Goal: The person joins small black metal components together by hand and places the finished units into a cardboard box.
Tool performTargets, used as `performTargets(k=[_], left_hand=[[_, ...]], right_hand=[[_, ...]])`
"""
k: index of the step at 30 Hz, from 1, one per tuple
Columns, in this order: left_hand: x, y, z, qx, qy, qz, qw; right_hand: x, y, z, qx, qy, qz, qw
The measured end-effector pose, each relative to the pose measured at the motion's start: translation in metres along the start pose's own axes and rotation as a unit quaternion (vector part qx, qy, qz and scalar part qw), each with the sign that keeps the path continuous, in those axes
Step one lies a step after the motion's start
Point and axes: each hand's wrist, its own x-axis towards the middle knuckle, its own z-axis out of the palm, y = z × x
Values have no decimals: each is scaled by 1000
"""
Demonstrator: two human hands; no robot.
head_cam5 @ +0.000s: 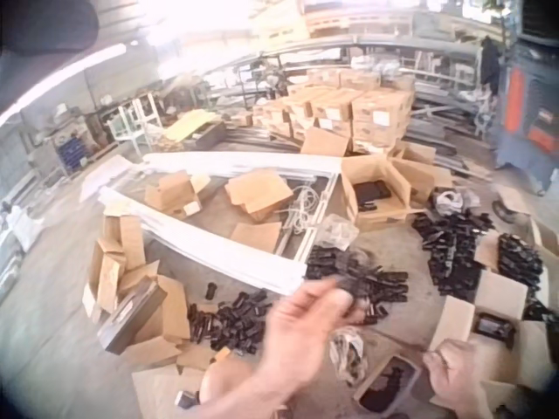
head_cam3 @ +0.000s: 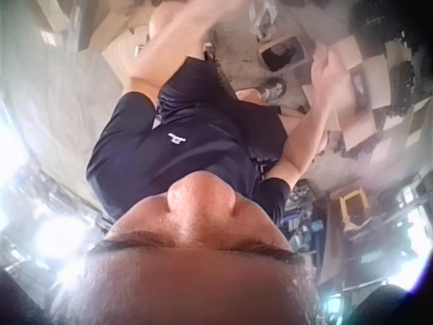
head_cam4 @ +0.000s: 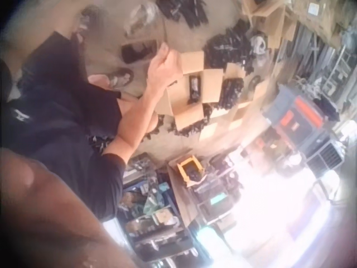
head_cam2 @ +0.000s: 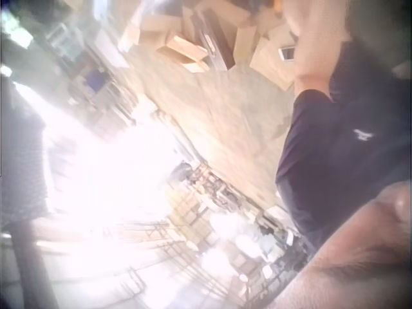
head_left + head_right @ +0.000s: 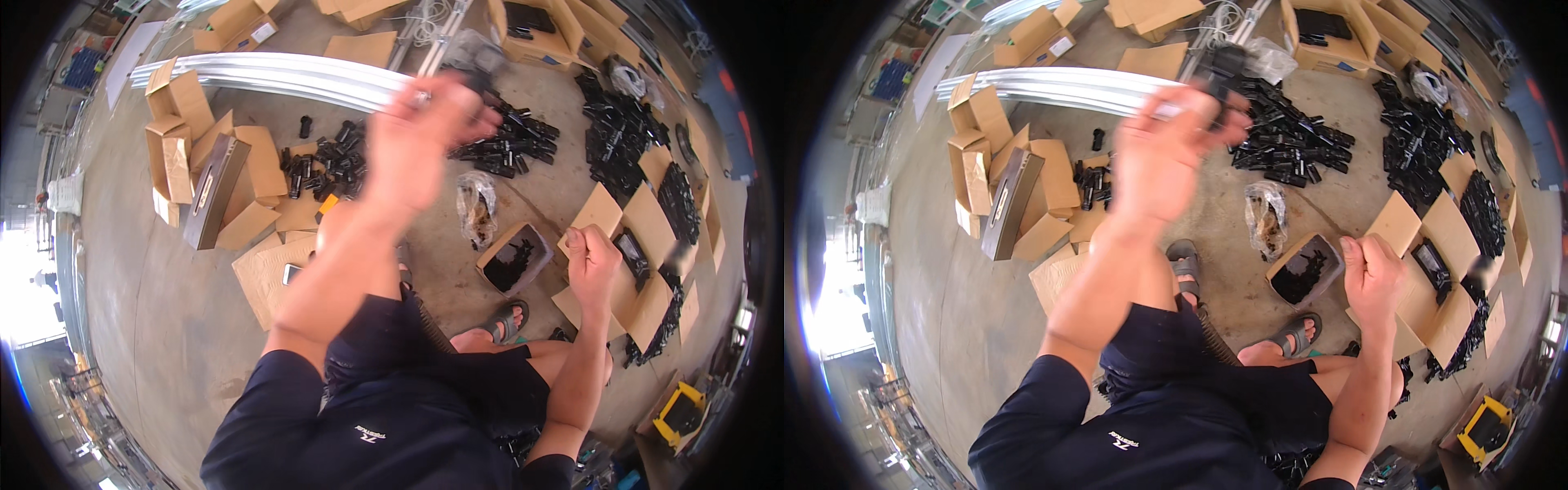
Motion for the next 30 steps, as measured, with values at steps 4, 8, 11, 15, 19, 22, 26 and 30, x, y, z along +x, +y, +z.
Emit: performTargets(k=[4,8,11,15,19,22,26,30], left_hand=[[41,33,-80,183,88,69,977],[32,-8,-239,195,205,-48,958],[7,-32,-366,391,186,-124,893],[-4,-31,-446,559,160,-188,792],[33,-26,-373,379,341,-171,843],[64,6,-304,344,237,-98,903],[68,18,-146,301,30,-47,952],[21,-15,-19,316,-76,-38,945]], right_hand=[[0,-1,-14,-8,-6,4,1000],[-3,10,-4,-5,-48,-25,999],[-4,18,5,-26,-116,-15,993],[-13,30,-12,-57,-236,57,968],[-13,53,-69,-61,-213,93,971],[-5,94,-99,13,-119,173,978],[-28,215,-100,-75,-79,293,950],[-93,336,-49,-112,-28,452,885]])
